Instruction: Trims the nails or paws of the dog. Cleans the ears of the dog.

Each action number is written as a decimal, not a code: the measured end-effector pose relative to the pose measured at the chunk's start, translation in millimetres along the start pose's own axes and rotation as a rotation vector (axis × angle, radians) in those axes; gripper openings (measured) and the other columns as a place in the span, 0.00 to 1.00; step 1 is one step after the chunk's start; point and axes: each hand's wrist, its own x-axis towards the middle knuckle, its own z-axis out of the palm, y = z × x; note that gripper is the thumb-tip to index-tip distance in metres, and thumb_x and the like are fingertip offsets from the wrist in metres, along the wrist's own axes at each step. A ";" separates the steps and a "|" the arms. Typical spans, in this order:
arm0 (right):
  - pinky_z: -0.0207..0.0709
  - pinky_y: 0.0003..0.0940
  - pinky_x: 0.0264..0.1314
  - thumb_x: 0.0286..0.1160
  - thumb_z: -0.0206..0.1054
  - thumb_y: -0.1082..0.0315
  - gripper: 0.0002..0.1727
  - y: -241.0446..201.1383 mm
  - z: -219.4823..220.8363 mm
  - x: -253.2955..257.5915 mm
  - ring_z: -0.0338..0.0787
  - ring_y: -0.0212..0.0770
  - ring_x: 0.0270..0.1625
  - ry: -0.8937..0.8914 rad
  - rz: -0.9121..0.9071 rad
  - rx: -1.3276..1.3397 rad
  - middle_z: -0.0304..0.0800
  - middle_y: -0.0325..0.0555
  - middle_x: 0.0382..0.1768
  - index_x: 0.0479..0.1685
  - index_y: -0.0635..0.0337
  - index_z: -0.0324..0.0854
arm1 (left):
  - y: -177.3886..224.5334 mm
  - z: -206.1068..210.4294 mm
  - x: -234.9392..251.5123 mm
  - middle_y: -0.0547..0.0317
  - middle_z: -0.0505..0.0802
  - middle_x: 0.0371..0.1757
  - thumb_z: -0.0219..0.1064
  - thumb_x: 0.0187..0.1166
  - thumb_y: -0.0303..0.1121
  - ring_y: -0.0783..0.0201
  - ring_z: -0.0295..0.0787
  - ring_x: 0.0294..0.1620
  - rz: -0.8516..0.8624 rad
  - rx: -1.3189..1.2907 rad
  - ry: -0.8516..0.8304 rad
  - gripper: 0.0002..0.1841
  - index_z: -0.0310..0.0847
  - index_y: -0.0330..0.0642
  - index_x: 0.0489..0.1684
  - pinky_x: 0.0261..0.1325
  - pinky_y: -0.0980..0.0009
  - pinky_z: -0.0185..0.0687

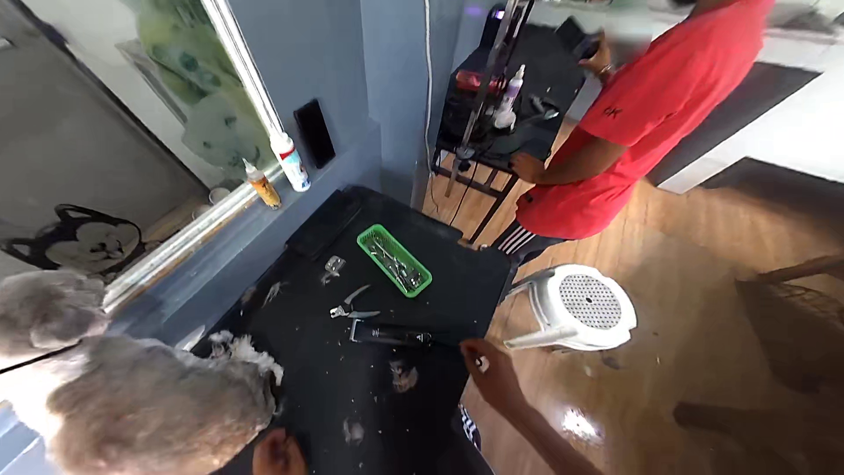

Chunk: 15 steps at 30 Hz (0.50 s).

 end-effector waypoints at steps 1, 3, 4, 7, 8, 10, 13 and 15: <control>0.88 0.43 0.60 0.81 0.62 0.68 0.14 3.4 -11.7 14.1 0.94 0.42 0.51 0.006 0.017 0.011 0.94 0.50 0.50 0.57 0.64 0.88 | 19.3 13.8 15.6 0.31 0.89 0.54 0.64 0.79 0.26 0.47 0.90 0.51 0.012 -0.056 -0.017 0.18 0.78 0.21 0.62 0.56 0.53 0.88; 0.90 0.44 0.56 0.80 0.64 0.71 0.13 2.6 -24.9 45.9 0.95 0.42 0.48 0.038 -0.012 0.024 0.94 0.49 0.49 0.58 0.64 0.87 | 52.6 47.2 53.3 0.34 0.90 0.49 0.64 0.79 0.26 0.50 0.90 0.45 0.035 -0.100 -0.016 0.17 0.78 0.22 0.61 0.50 0.54 0.89; 0.91 0.44 0.54 0.79 0.64 0.72 0.13 -1.2 -27.5 63.3 0.95 0.42 0.46 0.048 -0.041 0.033 0.94 0.49 0.48 0.57 0.64 0.87 | 67.7 64.7 72.2 0.37 0.90 0.46 0.63 0.81 0.27 0.52 0.89 0.43 0.028 -0.090 -0.006 0.16 0.79 0.23 0.60 0.49 0.55 0.88; 0.91 0.44 0.53 0.80 0.66 0.72 0.13 -23.9 -22.9 113.5 0.95 0.42 0.47 -0.008 -0.059 0.066 0.93 0.49 0.51 0.59 0.62 0.86 | 99.2 108.8 108.2 0.40 0.91 0.52 0.63 0.84 0.34 0.45 0.90 0.49 -0.170 0.129 0.057 0.16 0.82 0.34 0.63 0.50 0.42 0.84; 0.92 0.44 0.52 0.80 0.66 0.71 0.14 -32.5 -17.7 129.8 0.95 0.42 0.46 -0.042 -0.053 0.071 0.93 0.50 0.52 0.61 0.62 0.86 | 104.9 119.6 111.8 0.41 0.90 0.58 0.63 0.84 0.39 0.42 0.89 0.56 -0.235 0.248 0.094 0.17 0.83 0.39 0.64 0.53 0.37 0.82; 0.92 0.44 0.53 0.81 0.65 0.70 0.17 -50.3 -4.8 163.7 0.95 0.44 0.48 -0.130 -0.021 0.062 0.92 0.53 0.56 0.65 0.62 0.84 | 109.6 137.0 114.8 0.43 0.88 0.65 0.58 0.83 0.45 0.41 0.86 0.67 -0.274 0.465 0.163 0.20 0.84 0.43 0.61 0.59 0.38 0.81; 0.89 0.48 0.60 0.83 0.62 0.70 0.19 -73.7 12.9 209.8 0.95 0.50 0.54 -0.217 -0.019 0.010 0.90 0.58 0.59 0.69 0.66 0.82 | 112.0 147.7 118.3 0.39 0.86 0.65 0.53 0.83 0.49 0.38 0.82 0.70 -0.264 0.606 0.163 0.23 0.85 0.41 0.55 0.62 0.38 0.79; 0.90 0.53 0.53 0.83 0.65 0.68 0.17 -90.7 24.5 230.5 0.95 0.53 0.48 -0.221 -0.007 -0.044 0.92 0.60 0.55 0.66 0.66 0.83 | 111.7 146.8 118.2 0.39 0.86 0.65 0.51 0.83 0.50 0.38 0.83 0.69 -0.284 0.646 0.150 0.24 0.86 0.41 0.54 0.61 0.39 0.80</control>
